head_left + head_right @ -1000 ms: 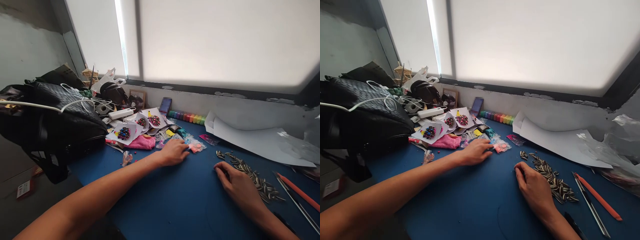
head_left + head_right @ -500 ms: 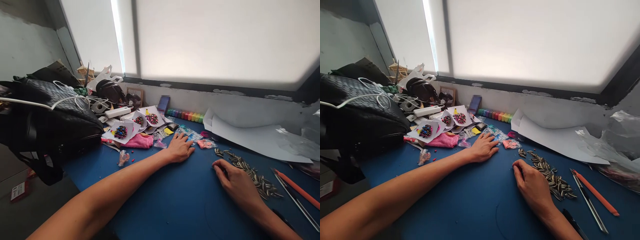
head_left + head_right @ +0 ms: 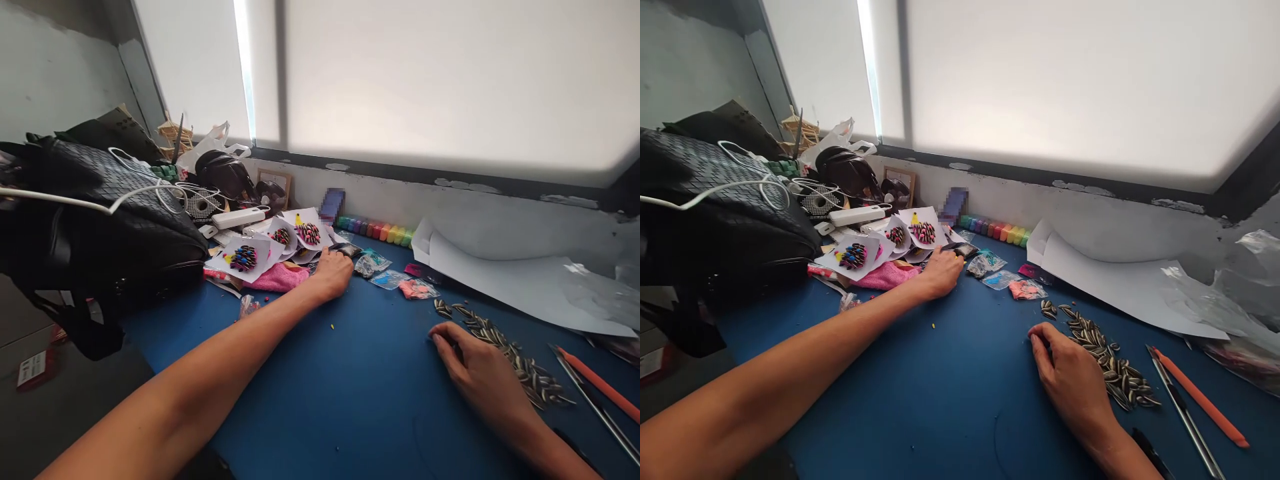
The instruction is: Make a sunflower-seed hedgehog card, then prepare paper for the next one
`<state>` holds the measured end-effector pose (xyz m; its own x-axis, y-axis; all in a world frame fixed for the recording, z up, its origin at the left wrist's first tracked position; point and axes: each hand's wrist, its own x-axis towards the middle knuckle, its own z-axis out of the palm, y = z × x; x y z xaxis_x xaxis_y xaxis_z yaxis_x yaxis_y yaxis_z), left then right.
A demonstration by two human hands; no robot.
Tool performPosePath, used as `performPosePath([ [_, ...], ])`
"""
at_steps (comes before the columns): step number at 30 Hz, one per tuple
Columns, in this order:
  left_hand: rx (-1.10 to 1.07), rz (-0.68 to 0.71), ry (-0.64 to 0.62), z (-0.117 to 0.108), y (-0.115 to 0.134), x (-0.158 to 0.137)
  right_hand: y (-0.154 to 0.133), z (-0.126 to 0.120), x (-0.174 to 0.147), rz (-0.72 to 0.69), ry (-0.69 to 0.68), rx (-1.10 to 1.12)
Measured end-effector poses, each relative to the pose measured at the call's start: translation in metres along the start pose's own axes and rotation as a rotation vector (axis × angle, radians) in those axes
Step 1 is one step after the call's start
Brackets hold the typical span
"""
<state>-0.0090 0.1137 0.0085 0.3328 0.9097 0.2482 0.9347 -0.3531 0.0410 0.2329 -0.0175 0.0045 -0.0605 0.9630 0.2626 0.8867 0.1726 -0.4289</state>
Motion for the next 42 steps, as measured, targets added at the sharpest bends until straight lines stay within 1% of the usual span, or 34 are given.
performPosePath([
  [2, 0.001, -0.012, -0.01, 0.001, -0.003, 0.002, 0.0, 0.0, 0.0, 0.004, -0.003, -0.002],
  [4, -0.009, -0.031, 0.007, -0.002, -0.005, 0.004, 0.0, 0.0, -0.001, 0.003, -0.002, -0.003],
  [6, -0.03, -0.055, 0.055, -0.009, -0.007, 0.006, 0.0, 0.0, -0.001, -0.004, 0.002, -0.004],
  [8, -0.067, -0.07, 0.134, -0.02, -0.008, 0.008, 0.0, 0.0, -0.002, -0.012, 0.007, -0.007],
  [10, -0.125, -0.044, 0.211, -0.031, -0.001, 0.009, 0.0, 0.001, -0.003, -0.02, 0.012, -0.013],
  [12, -0.201, 0.036, 0.243, -0.036, 0.016, 0.011, 0.001, 0.002, -0.003, -0.029, 0.02, -0.022],
  [13, -0.239, 0.081, 0.235, -0.035, 0.027, 0.013, 0.001, 0.002, -0.003, -0.034, 0.025, -0.028],
  [15, -0.297, 0.156, 0.176, -0.028, 0.051, 0.016, 0.001, 0.002, -0.004, -0.046, 0.031, -0.04],
  [17, -0.325, 0.166, 0.091, -0.017, 0.069, 0.02, 0.001, 0.002, -0.004, -0.057, 0.033, -0.049],
  [18, -0.327, 0.145, 0.053, -0.011, 0.074, 0.021, 0.001, 0.002, -0.005, -0.063, 0.033, -0.052],
  [20, -0.312, 0.084, 0.001, -0.004, 0.075, 0.021, 0.001, 0.002, -0.006, -0.072, 0.032, -0.053],
  [22, -0.277, 0.019, -0.029, -0.003, 0.064, 0.017, 0.001, 0.002, -0.007, -0.076, 0.028, -0.049],
  [24, -0.232, -0.024, -0.048, -0.008, 0.048, 0.011, 0.001, 0.003, -0.007, -0.074, 0.026, -0.047],
  [26, -0.189, -0.033, -0.049, -0.016, 0.035, 0.006, 0.001, 0.004, -0.007, -0.072, 0.029, -0.048],
  [28, -0.159, -0.002, -0.028, -0.024, 0.033, 0.002, 0.001, 0.005, -0.007, -0.072, 0.036, -0.055],
  [30, -0.148, 0.071, 0.006, -0.03, 0.042, -0.001, 0.002, 0.006, -0.006, -0.074, 0.045, -0.066],
  [32, -0.152, 0.179, 0.033, -0.029, 0.06, -0.001, 0.002, 0.007, -0.007, -0.079, 0.054, -0.079],
  [34, -0.157, 0.299, 0.02, -0.023, 0.079, 0.0, 0.002, 0.008, -0.007, -0.087, 0.063, -0.091],
  [36, -0.152, 0.388, -0.023, -0.013, 0.094, 0.004, 0.003, 0.008, -0.007, -0.098, 0.07, -0.098],
  [39, -0.148, 0.408, -0.037, 0.002, 0.102, 0.015, 0.003, 0.007, -0.006, -0.114, 0.075, -0.099],
  [42, -0.146, 0.37, -0.013, 0.006, 0.094, 0.027, 0.002, 0.005, -0.004, -0.122, 0.075, -0.089],
])
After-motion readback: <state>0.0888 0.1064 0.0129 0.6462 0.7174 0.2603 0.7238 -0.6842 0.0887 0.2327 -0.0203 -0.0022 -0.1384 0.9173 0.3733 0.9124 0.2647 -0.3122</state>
